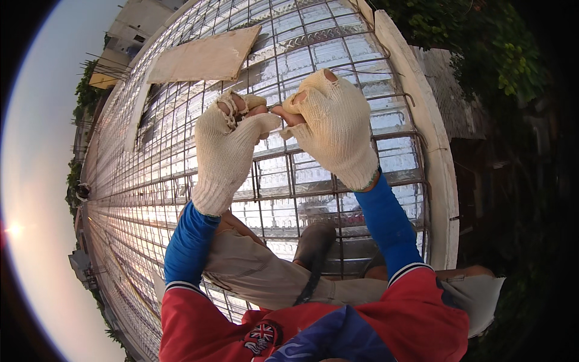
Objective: The person works on a metal rebar grid on a rooftop, using a hammer to bend and secure wire ties at intersections. The person repeatedly ties and adjusts the grid while standing on the structure.
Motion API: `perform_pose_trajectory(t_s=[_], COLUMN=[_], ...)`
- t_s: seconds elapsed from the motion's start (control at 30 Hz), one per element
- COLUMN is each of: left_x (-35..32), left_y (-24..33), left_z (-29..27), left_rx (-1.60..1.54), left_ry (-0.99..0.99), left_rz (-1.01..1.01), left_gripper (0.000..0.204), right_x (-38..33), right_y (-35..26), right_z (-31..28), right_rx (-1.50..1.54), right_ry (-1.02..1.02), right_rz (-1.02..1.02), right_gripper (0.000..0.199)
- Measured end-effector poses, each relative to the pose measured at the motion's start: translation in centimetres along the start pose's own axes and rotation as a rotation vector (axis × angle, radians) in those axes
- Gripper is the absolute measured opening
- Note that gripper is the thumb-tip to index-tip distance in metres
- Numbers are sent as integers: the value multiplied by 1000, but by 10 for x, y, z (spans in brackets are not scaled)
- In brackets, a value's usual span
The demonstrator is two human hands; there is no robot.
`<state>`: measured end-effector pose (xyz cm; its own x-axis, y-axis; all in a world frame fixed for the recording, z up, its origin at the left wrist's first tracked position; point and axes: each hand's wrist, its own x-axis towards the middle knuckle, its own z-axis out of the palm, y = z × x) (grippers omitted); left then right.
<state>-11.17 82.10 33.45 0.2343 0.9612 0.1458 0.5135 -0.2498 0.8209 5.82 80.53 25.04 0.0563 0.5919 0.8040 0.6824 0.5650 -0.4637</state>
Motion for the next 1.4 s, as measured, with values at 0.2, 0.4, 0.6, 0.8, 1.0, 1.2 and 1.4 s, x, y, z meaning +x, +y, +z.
perform_pose_trajectory(t_s=[0.2, 0.4, 0.6, 0.8, 1.0, 1.2, 1.4], left_x=[8, 12, 4, 20, 34, 41, 44], left_y=[-2, -9, 6, -14, -25, -26, -26], left_z=[8, 17, 4, 1, -7, 3, 9], left_rx=[-131, -201, -86, -326, -322, -565, -421], left_ry=[160, 278, 158, 77, 142, 165, 235], left_rz=[81, 193, 91, 143, 133, 24, 3], left_gripper=[10, 11, 16, 24, 26, 17, 17], right_x=[-21, -22, -31, -20, -29, -53, -71], right_y=[-45, -62, -23, 43, 73, 104, 130], right_z=[-4, 10, 68, 70, 56, 91, 116], right_rx=[-99, 8, 318, 106, 203, 408, 1], right_ry=[-136, -27, -21, -95, -200, -279, -654], right_rz=[140, 157, 469, 487, 642, 846, 816], right_gripper=[56, 46, 25, 10, 11, 14, 48])
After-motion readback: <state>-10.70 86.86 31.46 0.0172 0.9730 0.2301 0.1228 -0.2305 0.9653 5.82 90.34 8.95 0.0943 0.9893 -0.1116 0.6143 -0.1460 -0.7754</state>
